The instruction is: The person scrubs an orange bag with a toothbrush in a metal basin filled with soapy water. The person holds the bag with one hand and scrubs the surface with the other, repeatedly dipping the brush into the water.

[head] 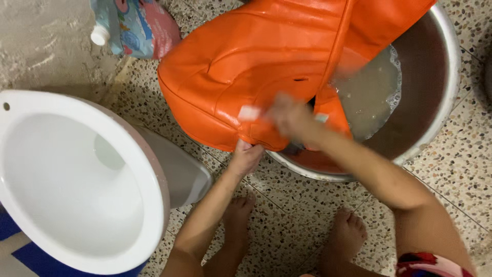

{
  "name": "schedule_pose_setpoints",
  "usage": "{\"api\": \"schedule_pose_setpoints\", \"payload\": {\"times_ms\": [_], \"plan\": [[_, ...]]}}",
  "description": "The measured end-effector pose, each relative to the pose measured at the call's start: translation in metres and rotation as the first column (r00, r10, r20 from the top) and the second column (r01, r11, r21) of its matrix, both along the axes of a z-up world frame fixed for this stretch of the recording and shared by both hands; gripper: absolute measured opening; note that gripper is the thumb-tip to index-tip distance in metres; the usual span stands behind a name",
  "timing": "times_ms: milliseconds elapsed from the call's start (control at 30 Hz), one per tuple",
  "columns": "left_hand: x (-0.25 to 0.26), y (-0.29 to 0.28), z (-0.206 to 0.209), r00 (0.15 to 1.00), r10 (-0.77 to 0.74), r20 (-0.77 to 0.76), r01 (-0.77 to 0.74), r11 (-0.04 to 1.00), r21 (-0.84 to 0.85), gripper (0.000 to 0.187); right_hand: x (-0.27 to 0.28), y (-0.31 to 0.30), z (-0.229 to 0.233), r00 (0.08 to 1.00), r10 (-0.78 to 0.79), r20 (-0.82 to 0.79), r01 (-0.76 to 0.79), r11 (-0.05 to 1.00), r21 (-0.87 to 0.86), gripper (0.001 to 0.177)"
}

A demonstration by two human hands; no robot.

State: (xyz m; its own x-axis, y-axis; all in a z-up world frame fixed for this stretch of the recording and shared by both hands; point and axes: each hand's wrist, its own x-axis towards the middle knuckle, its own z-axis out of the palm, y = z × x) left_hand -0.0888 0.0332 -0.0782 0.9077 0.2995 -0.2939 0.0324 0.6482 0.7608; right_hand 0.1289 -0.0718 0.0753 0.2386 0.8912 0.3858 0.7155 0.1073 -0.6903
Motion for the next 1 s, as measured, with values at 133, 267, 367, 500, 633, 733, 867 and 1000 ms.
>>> {"api": "schedule_pose_setpoints", "payload": {"times_ms": [133, 267, 367, 500, 633, 733, 867, 1000], "plan": [[0.009, 0.001, 0.007, 0.998, -0.039, -0.04, 0.045, 0.987, 0.156, 0.032, -0.013, 0.012, 0.008, 0.999, 0.036, -0.003, -0.036, 0.992, -0.121, 0.022], [0.017, 0.006, 0.025, 0.996, -0.033, -0.082, 0.047, 0.984, 0.17, 0.033, -0.018, 0.012, 0.016, 0.997, -0.073, -0.035, 0.074, 0.997, 0.016, 0.019], [0.019, 0.0, 0.03, 0.994, -0.052, -0.091, 0.079, 0.945, 0.317, 0.035, -0.014, 0.011, 0.018, 0.993, -0.116, -0.031, 0.115, 0.993, -0.006, 0.02], [0.015, 0.004, 0.01, 0.993, -0.099, -0.06, 0.116, 0.887, 0.447, 0.03, -0.021, 0.01, 0.032, 0.996, -0.076, 0.047, 0.079, 0.995, -0.068, 0.016], [0.02, -0.006, -0.007, 0.984, -0.01, -0.176, 0.073, 0.933, 0.352, 0.032, -0.035, 0.024, 0.056, 0.968, -0.108, 0.228, 0.115, 0.993, -0.02, 0.028], [0.023, -0.011, -0.004, 0.97, 0.046, -0.237, 0.021, 0.962, 0.273, 0.035, -0.037, 0.02, 0.07, 0.976, -0.141, 0.168, 0.168, 0.973, -0.157, 0.024], [0.03, -0.016, 0.038, 1.0, 0.028, 0.001, -0.026, 0.937, 0.349, 0.022, -0.022, -0.027, 0.06, 0.983, -0.147, -0.108, 0.106, 0.943, -0.317, 0.013], [0.044, -0.017, 0.125, 0.993, 0.007, -0.119, 0.051, 0.877, 0.478, 0.037, 0.073, -0.066, -0.004, 0.807, -0.485, -0.337, 0.254, 0.8, -0.544, 0.017]]}}
